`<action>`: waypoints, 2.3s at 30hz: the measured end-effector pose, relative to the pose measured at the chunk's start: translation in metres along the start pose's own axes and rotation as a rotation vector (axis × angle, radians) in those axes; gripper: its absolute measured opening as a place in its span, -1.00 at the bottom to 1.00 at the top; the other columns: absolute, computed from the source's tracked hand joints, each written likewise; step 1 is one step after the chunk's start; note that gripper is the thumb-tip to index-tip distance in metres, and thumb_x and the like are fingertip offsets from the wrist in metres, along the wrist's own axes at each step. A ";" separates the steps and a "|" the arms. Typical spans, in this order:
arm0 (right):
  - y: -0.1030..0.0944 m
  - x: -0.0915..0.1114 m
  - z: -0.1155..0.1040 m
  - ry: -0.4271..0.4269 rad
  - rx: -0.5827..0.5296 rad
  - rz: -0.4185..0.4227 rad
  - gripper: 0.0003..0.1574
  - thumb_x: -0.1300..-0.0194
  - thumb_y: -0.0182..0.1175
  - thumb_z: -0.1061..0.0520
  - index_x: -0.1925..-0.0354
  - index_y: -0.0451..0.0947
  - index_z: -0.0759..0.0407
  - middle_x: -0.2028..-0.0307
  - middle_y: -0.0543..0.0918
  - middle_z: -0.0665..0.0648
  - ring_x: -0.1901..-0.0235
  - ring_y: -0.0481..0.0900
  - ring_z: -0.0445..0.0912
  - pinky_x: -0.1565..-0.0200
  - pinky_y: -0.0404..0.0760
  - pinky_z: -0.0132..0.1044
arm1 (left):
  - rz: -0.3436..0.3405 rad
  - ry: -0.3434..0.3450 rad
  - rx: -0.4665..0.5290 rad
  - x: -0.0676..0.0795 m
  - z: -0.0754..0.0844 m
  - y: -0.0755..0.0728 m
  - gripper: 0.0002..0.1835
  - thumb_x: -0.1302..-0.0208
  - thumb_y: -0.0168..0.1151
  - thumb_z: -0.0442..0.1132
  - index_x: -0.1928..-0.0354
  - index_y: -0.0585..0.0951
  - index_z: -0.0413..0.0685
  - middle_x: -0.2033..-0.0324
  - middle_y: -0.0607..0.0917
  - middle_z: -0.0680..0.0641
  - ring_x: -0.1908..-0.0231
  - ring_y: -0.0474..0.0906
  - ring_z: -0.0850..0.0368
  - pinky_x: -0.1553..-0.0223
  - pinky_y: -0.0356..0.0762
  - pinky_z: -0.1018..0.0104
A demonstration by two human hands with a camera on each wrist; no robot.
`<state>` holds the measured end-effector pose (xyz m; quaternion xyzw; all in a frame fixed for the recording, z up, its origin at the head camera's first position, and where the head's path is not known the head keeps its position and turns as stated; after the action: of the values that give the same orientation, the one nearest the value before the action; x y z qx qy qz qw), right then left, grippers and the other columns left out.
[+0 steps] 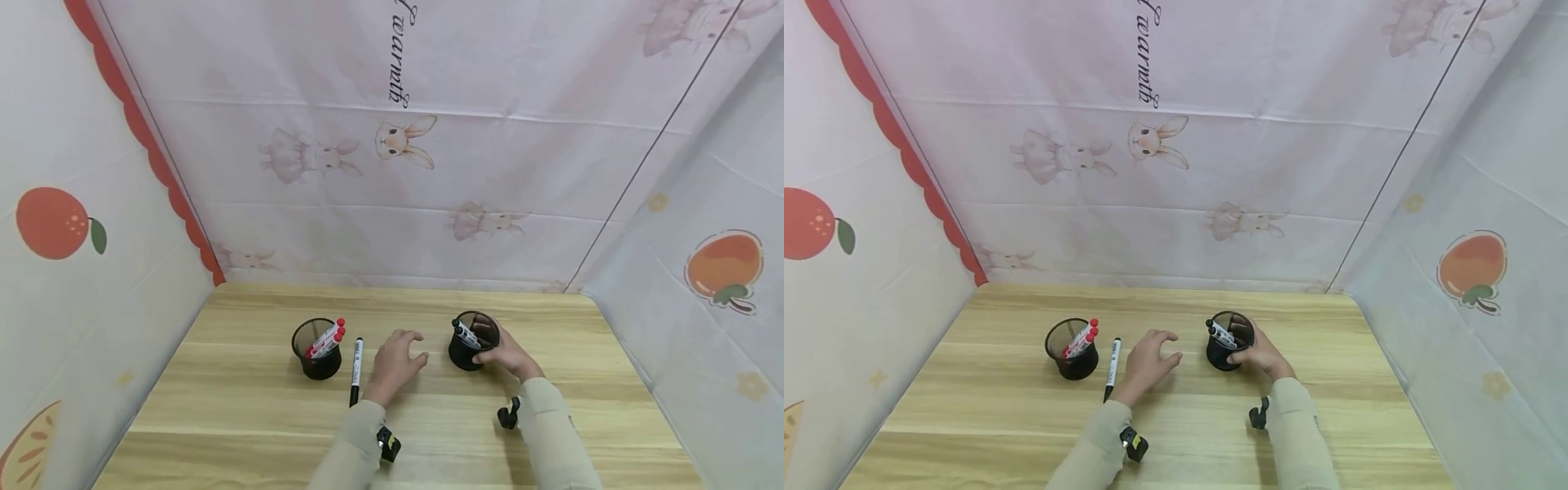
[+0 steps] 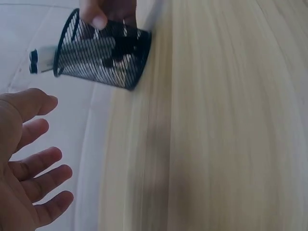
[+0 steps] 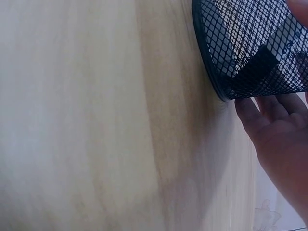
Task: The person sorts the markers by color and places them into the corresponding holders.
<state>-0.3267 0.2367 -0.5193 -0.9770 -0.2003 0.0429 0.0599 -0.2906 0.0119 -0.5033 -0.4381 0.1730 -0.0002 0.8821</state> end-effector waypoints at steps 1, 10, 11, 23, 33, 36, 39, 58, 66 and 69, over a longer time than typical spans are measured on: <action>0.000 -0.001 0.001 -0.002 0.001 -0.002 0.13 0.39 0.27 0.55 -0.18 -0.06 0.46 -0.10 0.09 0.56 -0.11 0.03 0.34 -0.08 -0.04 0.17 | 0.003 0.003 -0.018 0.001 -0.002 -0.001 -0.65 0.08 0.27 -0.01 0.18 0.55 0.14 0.26 0.52 0.07 0.29 0.47 0.16 0.37 0.44 0.26; -0.009 -0.005 0.019 -0.008 0.034 0.010 0.17 0.42 0.34 0.51 -0.19 -0.03 0.42 -0.09 0.19 0.48 -0.09 0.15 0.24 -0.09 0.04 0.09 | 0.001 -0.032 -0.073 0.008 -0.019 -0.009 -0.67 0.07 0.27 -0.01 0.21 0.55 0.12 0.26 0.51 0.04 0.31 0.46 0.12 0.39 0.42 0.25; -0.009 -0.005 0.020 -0.006 0.037 0.006 0.17 0.42 0.34 0.50 -0.19 -0.03 0.42 -0.08 0.20 0.47 -0.09 0.16 0.23 -0.08 0.06 0.07 | 0.000 -0.039 -0.076 0.009 -0.020 -0.008 -0.68 0.07 0.27 -0.02 0.21 0.55 0.11 0.27 0.51 0.04 0.30 0.46 0.12 0.38 0.42 0.25; -0.001 -0.005 0.004 0.014 0.035 -0.056 0.11 0.38 0.26 0.55 -0.19 -0.01 0.40 -0.05 0.19 0.52 -0.04 0.18 0.28 -0.04 0.14 0.12 | 0.051 -0.053 -0.203 0.014 -0.035 -0.013 -0.71 0.17 0.30 -0.13 0.29 0.59 0.02 0.35 0.53 -0.04 0.39 0.46 0.03 0.47 0.38 0.16; -0.009 -0.006 0.022 0.026 0.110 -0.043 0.15 0.41 0.35 0.39 -0.20 0.05 0.23 -0.09 0.22 0.40 -0.05 0.23 0.17 -0.03 0.22 0.00 | 0.026 -0.099 -0.243 0.021 -0.043 -0.018 -0.70 0.16 0.29 -0.11 0.29 0.58 0.02 0.30 0.51 -0.07 0.30 0.41 -0.02 0.39 0.35 0.08; -0.008 -0.007 0.023 0.006 0.091 -0.047 0.15 0.42 0.35 0.39 -0.20 0.04 0.27 -0.08 0.22 0.42 -0.06 0.22 0.19 -0.04 0.21 0.01 | 0.033 -0.127 -0.265 0.022 -0.046 -0.019 -0.71 0.17 0.28 -0.12 0.29 0.58 0.02 0.30 0.50 -0.07 0.29 0.40 -0.02 0.38 0.35 0.08; -0.008 -0.007 0.023 0.009 0.079 -0.048 0.15 0.41 0.34 0.42 -0.20 0.04 0.26 -0.08 0.22 0.41 -0.06 0.22 0.19 -0.04 0.21 0.01 | 0.042 -0.172 -0.295 0.024 -0.049 -0.021 -0.70 0.18 0.28 -0.12 0.29 0.58 0.01 0.31 0.48 -0.10 0.31 0.40 -0.04 0.38 0.35 0.05; 0.001 -0.002 -0.004 0.028 0.030 -0.062 0.11 0.39 0.24 0.56 -0.19 -0.02 0.42 -0.06 0.15 0.54 -0.06 0.13 0.30 -0.05 0.08 0.14 | 0.095 -0.234 -0.322 0.028 -0.062 -0.019 -0.89 0.16 0.18 -0.48 0.47 0.53 -0.30 0.47 0.40 -0.28 0.49 0.37 -0.16 0.57 0.38 0.11; 0.000 -0.002 -0.001 0.021 0.061 -0.057 0.11 0.39 0.27 0.52 -0.18 -0.02 0.43 -0.05 0.19 0.51 -0.04 0.19 0.26 -0.04 0.18 0.06 | 0.044 -0.250 -0.304 0.026 -0.067 -0.018 -0.86 0.18 0.20 -0.51 0.46 0.53 -0.32 0.52 0.41 -0.24 0.54 0.40 -0.13 0.58 0.41 0.12; -0.001 -0.002 0.000 0.016 0.080 -0.054 0.11 0.40 0.28 0.51 -0.17 -0.01 0.42 -0.04 0.22 0.49 -0.03 0.23 0.22 -0.02 0.24 0.01 | 0.027 -0.246 -0.290 0.025 -0.067 -0.018 -0.85 0.19 0.20 -0.51 0.45 0.53 -0.32 0.52 0.42 -0.24 0.53 0.41 -0.12 0.56 0.42 0.12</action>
<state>-0.3290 0.2366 -0.5193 -0.9683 -0.2244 0.0413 0.1015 -0.2847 -0.0549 -0.5339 -0.5549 0.0680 0.0901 0.8242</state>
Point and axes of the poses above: each hand's wrist, its own x-axis away from the middle knuckle, its own y-axis out of the palm, z = x × y, the point moved 5 cm from there along -x, towards the middle knuckle
